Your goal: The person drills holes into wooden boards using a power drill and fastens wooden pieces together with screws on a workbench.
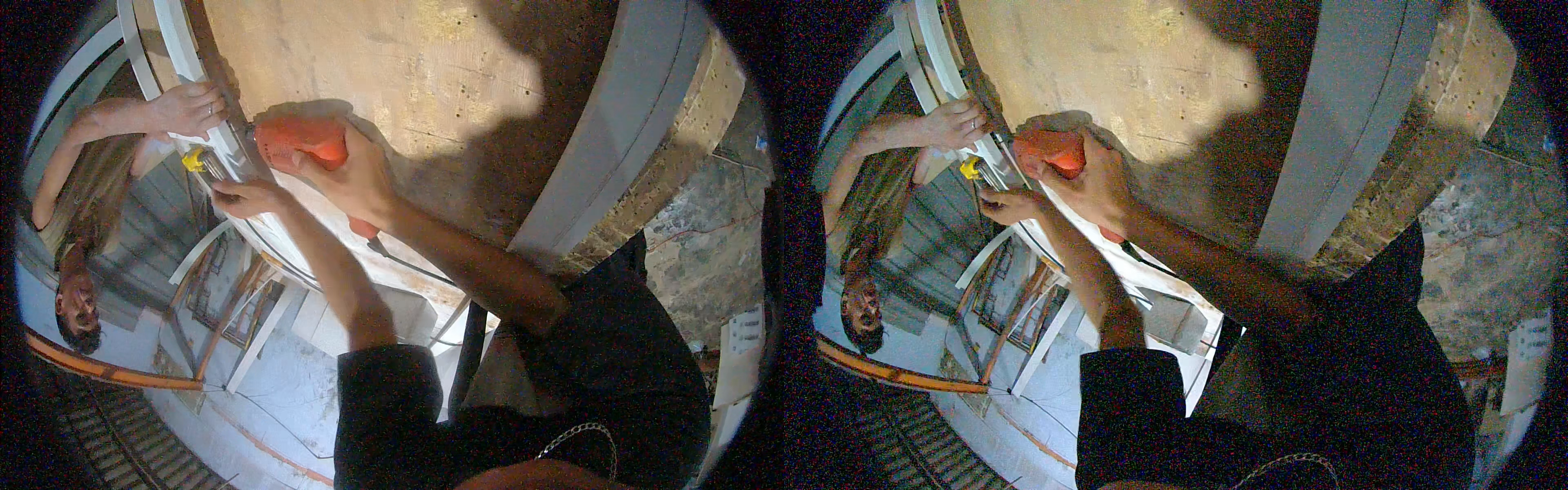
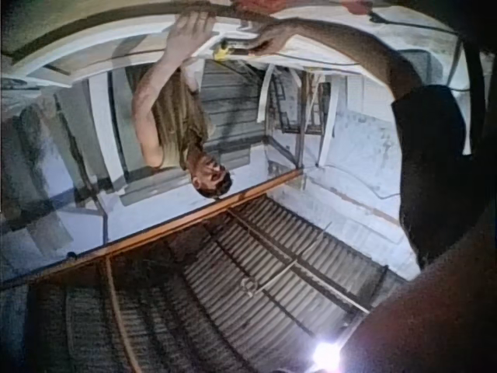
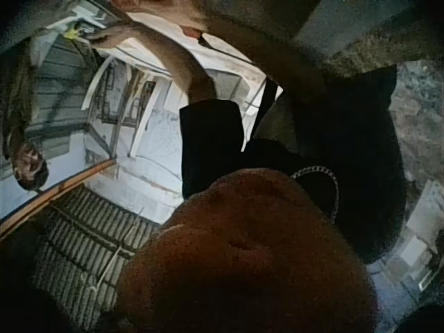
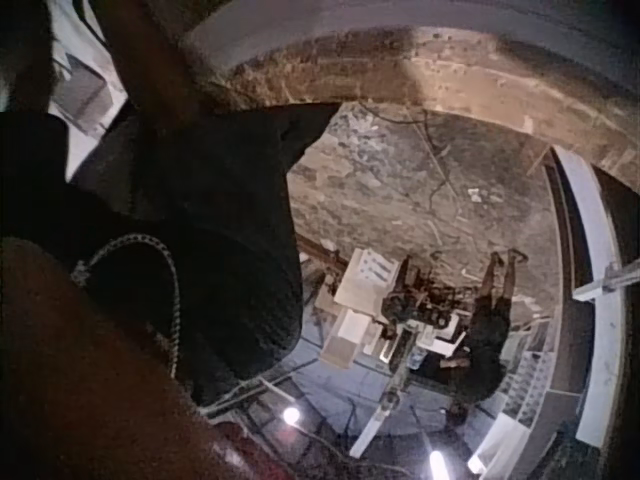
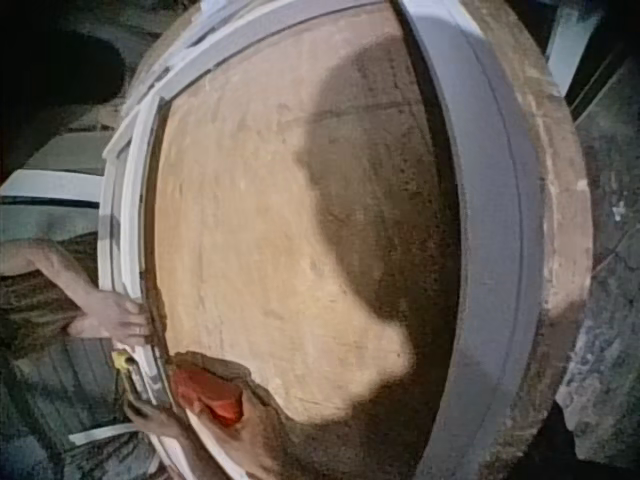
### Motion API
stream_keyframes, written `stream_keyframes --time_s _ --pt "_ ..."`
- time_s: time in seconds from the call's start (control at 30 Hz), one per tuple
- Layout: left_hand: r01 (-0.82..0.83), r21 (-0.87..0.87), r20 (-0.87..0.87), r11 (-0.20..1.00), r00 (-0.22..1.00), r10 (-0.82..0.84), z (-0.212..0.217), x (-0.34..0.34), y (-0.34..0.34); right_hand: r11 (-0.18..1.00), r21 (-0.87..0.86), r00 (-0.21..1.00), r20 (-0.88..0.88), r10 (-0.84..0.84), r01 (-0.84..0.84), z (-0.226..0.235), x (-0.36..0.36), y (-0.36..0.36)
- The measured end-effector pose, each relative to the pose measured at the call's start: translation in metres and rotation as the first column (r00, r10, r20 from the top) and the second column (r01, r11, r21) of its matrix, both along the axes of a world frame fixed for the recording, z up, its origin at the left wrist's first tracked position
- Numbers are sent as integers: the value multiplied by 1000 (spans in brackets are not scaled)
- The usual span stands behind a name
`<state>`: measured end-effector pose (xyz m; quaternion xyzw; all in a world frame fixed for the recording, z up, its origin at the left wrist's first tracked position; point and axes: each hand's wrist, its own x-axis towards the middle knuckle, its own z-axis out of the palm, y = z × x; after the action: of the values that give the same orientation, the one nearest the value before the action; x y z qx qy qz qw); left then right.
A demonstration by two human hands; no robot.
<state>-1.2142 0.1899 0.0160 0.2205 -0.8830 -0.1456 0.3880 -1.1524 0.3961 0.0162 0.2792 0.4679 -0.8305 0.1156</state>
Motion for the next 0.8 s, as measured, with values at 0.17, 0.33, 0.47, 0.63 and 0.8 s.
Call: stream_keyframes --time_s 0.17,0.33,0.47,0.63,0.8 --pt "106 748 50 655 975 -215 -13 40 26 993 -97 997 21 -70 71 4 9 -9" --pt "-83 994 101 69 937 -335 -28 2 -15 993 30 994 1 -111 111 -7 9 -4" --pt "-47 996 72 76 924 -374 -33 -14 -37 995 -2 994 -29 -104 104 -6 10 -2" --pt "-172 983 182 59 919 -350 -27 -38 -87 1000 -23 999 -45 -8 7 -4 16 -14" --pt "-225 974 205 -35 934 -292 -38 -43 -66 998 -49 999 -35 -33 31 -5 15 -4"
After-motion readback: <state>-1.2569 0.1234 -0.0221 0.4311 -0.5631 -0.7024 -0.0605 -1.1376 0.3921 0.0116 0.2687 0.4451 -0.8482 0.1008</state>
